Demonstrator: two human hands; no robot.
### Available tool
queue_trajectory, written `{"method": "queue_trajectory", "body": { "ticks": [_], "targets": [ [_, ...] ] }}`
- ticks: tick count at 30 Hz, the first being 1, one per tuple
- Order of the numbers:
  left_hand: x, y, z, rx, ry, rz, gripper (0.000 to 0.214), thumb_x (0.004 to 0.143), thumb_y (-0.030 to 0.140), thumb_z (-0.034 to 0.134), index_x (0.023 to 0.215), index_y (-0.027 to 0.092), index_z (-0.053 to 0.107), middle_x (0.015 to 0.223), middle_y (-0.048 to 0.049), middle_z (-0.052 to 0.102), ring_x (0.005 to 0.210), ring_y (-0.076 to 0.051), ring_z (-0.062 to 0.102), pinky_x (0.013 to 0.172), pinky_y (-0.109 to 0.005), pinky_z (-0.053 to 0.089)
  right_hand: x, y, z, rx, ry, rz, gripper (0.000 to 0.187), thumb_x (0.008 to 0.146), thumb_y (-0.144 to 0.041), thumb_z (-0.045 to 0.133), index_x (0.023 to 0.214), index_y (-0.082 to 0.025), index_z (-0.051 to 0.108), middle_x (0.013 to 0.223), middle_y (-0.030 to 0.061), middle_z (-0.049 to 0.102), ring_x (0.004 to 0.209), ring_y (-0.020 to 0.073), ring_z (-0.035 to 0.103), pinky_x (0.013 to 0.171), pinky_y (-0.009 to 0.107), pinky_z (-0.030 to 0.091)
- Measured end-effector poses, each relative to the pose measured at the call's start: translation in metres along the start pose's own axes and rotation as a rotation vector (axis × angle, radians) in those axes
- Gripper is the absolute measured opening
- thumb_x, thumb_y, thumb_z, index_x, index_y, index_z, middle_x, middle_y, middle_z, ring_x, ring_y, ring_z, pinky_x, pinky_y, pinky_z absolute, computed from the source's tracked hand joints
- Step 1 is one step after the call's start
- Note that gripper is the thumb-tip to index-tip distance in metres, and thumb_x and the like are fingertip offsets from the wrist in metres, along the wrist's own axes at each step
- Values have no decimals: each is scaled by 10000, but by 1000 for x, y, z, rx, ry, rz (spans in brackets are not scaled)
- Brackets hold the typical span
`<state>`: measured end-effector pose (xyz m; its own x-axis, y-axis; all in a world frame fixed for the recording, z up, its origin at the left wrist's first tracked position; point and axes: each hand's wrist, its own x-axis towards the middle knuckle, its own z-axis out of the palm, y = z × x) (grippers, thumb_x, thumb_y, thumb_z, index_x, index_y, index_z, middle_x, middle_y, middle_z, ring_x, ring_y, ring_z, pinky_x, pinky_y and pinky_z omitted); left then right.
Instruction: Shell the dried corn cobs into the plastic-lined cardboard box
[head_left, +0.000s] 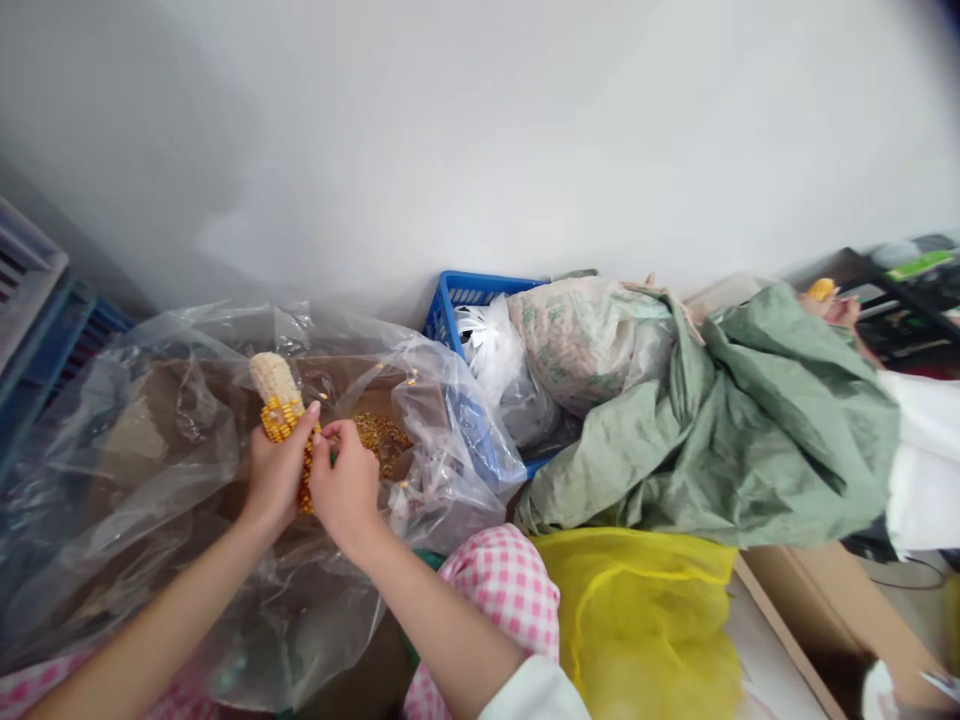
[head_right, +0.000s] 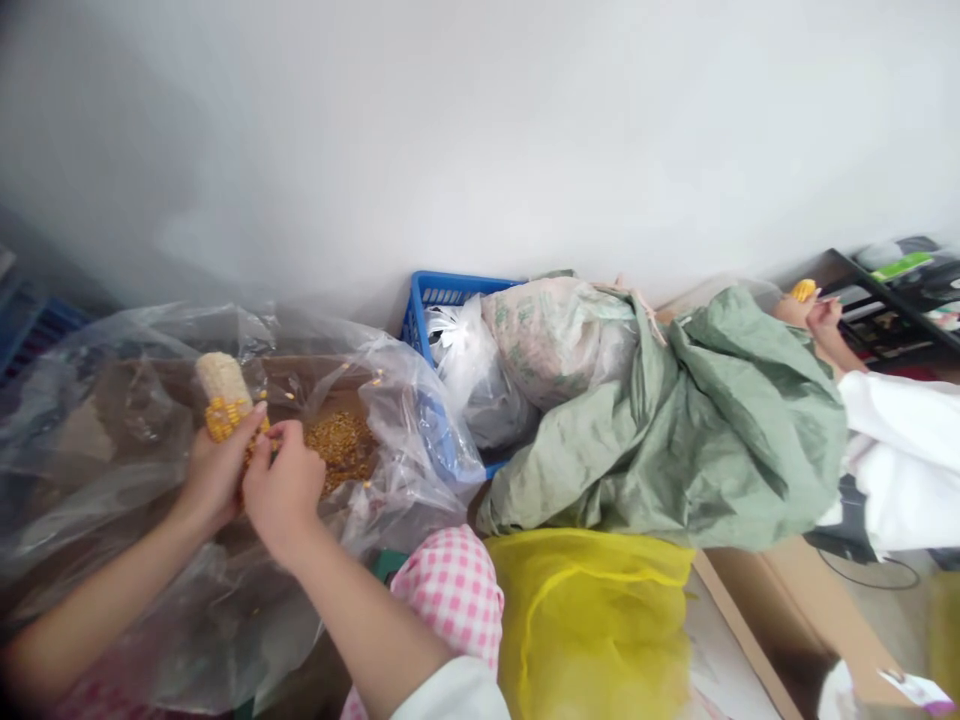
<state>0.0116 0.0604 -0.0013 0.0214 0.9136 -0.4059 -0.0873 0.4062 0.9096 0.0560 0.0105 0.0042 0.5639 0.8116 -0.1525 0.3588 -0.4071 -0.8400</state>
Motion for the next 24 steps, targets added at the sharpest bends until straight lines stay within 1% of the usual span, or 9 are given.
{"method": "queue_trajectory", "body": {
  "ticks": [1, 4, 6, 8, 12, 14, 18, 21, 24],
  "targets": [
    [0, 1, 0, -22, -7, 5, 319, 566, 389, 685, 725, 162, 525, 608, 49, 501, 507, -66, 461, 465, -159, 364, 0, -1, 0, 13, 2, -5, 217, 833, -319, 362, 923, -228, 537, 687, 13, 601, 612, 169, 553, 590, 266, 382],
    [0, 0, 0, -46, 11, -44, 332, 568, 407, 676, 755, 166, 544, 597, 59, 508, 492, -60, 463, 462, -153, 367, 0, -1, 1, 53, 15, -3, 218, 830, -318, 367, 922, -225, 542, 707, 24, 604, 622, 169, 554, 588, 265, 387],
    [2, -3, 0, -56, 39, -112, 346, 573, 425, 662, 783, 174, 553, 605, 56, 535, 489, -70, 487, 470, -166, 387, 2, 0, 1, 74, 5, 26, 209, 820, -316, 385, 907, -224, 550, 668, 15, 585, 584, 160, 534, 561, 256, 383],
    [4, -5, -1, -70, 54, -204, 327, 608, 444, 623, 781, 175, 554, 585, 47, 553, 467, -84, 503, 472, -187, 406, 5, 2, 2, 94, -11, 59, 204, 809, -315, 401, 894, -220, 560, 626, 2, 560, 543, 145, 507, 537, 244, 376],
    [5, -6, 0, -121, -16, -332, 276, 726, 443, 495, 746, 174, 556, 507, 32, 552, 427, -105, 516, 467, -208, 425, 12, 3, 2, 141, -13, 98, 206, 800, -304, 405, 879, -215, 574, 615, -2, 547, 534, 133, 488, 527, 233, 370],
    [4, -3, 1, -134, -43, -369, 245, 746, 410, 481, 731, 178, 557, 484, 32, 551, 425, -112, 528, 462, -210, 429, 13, 3, 2, 164, -13, 123, 203, 793, -291, 412, 869, -212, 583, 622, 1, 550, 547, 133, 492, 530, 232, 372],
    [5, 0, 2, -104, -48, -393, 135, 701, 309, 557, 678, 176, 550, 444, 48, 539, 375, -107, 505, 448, -215, 430, 14, 5, 3, 225, -13, 158, 188, 773, -275, 441, 865, -212, 593, 623, -3, 547, 565, 132, 500, 534, 225, 385],
    [6, -1, 2, -103, -46, -381, 122, 694, 297, 567, 697, 175, 568, 450, 47, 545, 383, -109, 515, 461, -220, 441, 15, 7, 5, 320, -6, 192, 169, 758, -254, 460, 845, -205, 595, 626, -5, 548, 572, 129, 504, 538, 222, 390],
    [8, -3, 1, -78, -41, -406, 160, 691, 319, 575, 740, 168, 596, 471, 32, 560, 422, -117, 541, 475, -223, 451, 18, 9, 8, 486, 23, 261, 150, 755, -221, 454, 808, -186, 591, 643, 3, 557, 587, 126, 515, 538, 214, 394]
  ]
}}
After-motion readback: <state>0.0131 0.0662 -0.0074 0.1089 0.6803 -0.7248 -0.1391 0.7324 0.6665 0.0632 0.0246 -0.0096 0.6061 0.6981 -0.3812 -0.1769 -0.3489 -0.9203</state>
